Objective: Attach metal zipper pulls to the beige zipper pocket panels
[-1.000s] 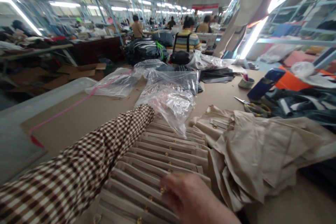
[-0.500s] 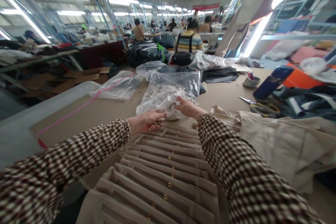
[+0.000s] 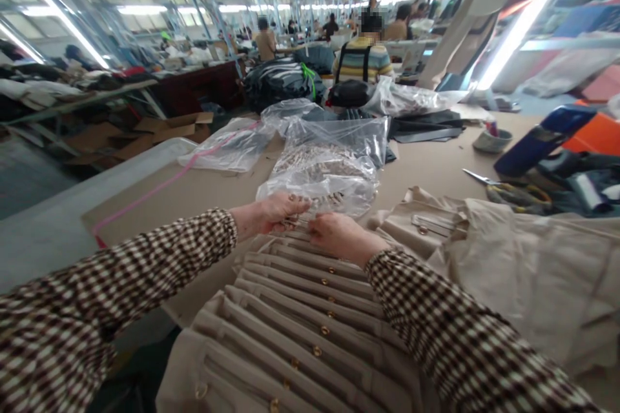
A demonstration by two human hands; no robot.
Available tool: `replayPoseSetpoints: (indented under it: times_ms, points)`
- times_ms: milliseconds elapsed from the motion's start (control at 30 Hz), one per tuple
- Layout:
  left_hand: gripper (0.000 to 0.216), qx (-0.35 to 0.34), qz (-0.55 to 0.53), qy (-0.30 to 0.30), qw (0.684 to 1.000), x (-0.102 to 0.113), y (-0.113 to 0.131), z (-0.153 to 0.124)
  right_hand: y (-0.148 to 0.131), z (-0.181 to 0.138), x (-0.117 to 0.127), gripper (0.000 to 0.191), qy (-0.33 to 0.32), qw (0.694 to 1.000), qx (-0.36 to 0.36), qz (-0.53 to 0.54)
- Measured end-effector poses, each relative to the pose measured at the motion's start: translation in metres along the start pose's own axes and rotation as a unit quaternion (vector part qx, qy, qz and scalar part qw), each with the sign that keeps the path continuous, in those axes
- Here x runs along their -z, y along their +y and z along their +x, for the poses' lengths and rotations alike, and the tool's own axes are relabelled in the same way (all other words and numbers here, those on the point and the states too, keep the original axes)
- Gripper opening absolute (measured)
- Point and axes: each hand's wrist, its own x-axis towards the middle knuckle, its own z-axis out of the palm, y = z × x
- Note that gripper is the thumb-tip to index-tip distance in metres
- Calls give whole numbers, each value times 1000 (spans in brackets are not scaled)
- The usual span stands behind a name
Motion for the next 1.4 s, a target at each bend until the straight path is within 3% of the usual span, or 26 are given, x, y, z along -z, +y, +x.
replayPoseSetpoints:
  times_ms: [133, 233, 400, 533, 633, 700, 900, 967, 1200, 1300, 1400]
  points:
    - [22, 4, 35, 18, 999, -2, -5, -9, 6, 2, -7, 11, 34, 998, -36, 25]
    - [17, -7, 63, 22, 998, -9, 1, -13, 22, 1, 0, 10, 61, 987, -95, 118]
    - [17, -21, 98, -3, 995, -29, 12, -9, 40, -6, 13, 10, 69, 906, -206, 362]
    - [15, -30, 126, -8, 992, -43, 13, 2, 40, -17, 15, 17, 62, 867, -198, 453]
    - [18, -49, 135, -24, 989, -49, 13, 11, 40, -22, 13, 21, 70, 854, -200, 474]
    - [18, -55, 162, -29, 985, -50, 16, 14, 46, -23, 11, 19, 73, 861, -198, 464]
    - [17, -88, 332, -21, 939, -46, 30, 28, 89, -24, 3, 11, 78, 944, -187, 262]
    - [17, -88, 364, -19, 927, -44, 32, 35, 99, -25, -1, 11, 41, 950, -170, 260]
    - [10, -59, 447, -22, 892, -49, 42, 48, 114, -20, -12, 41, -80, 951, -140, 262]
    - [10, -54, 466, -31, 883, -53, 44, 49, 118, -15, -15, 48, -79, 958, -153, 228]
    - [11, -54, 481, -36, 874, -55, 42, 53, 118, -14, -18, 44, -64, 967, -150, 198]
